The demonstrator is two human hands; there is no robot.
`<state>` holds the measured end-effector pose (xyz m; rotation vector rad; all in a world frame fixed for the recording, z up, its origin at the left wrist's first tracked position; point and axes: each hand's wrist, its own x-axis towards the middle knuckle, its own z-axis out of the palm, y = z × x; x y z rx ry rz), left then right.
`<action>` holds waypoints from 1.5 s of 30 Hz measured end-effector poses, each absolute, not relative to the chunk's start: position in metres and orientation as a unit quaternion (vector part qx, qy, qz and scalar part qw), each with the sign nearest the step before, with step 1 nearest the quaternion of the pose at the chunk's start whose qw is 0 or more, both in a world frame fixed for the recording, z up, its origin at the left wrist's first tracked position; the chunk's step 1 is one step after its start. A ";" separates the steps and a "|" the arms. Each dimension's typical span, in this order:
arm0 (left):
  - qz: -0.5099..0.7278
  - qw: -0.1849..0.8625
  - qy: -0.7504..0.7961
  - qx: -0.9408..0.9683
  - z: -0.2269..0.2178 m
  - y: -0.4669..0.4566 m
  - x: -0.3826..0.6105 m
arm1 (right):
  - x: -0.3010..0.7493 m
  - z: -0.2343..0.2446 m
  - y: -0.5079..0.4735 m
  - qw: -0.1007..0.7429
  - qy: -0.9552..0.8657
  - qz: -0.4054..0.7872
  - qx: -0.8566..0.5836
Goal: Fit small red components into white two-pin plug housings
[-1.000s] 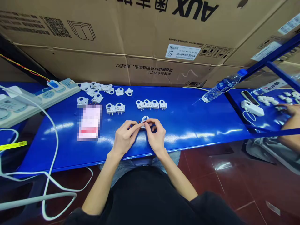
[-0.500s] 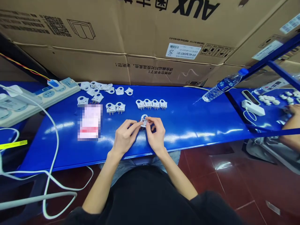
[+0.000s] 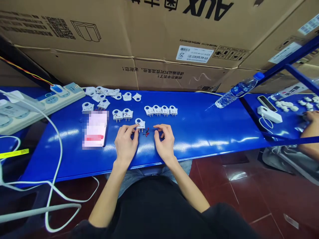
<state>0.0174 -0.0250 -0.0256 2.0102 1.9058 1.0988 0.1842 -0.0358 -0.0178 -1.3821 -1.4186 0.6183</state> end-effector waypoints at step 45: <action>0.269 0.031 0.669 0.692 -0.019 0.002 0.025 | 0.184 -0.027 -0.036 0.389 -0.689 0.212 -0.574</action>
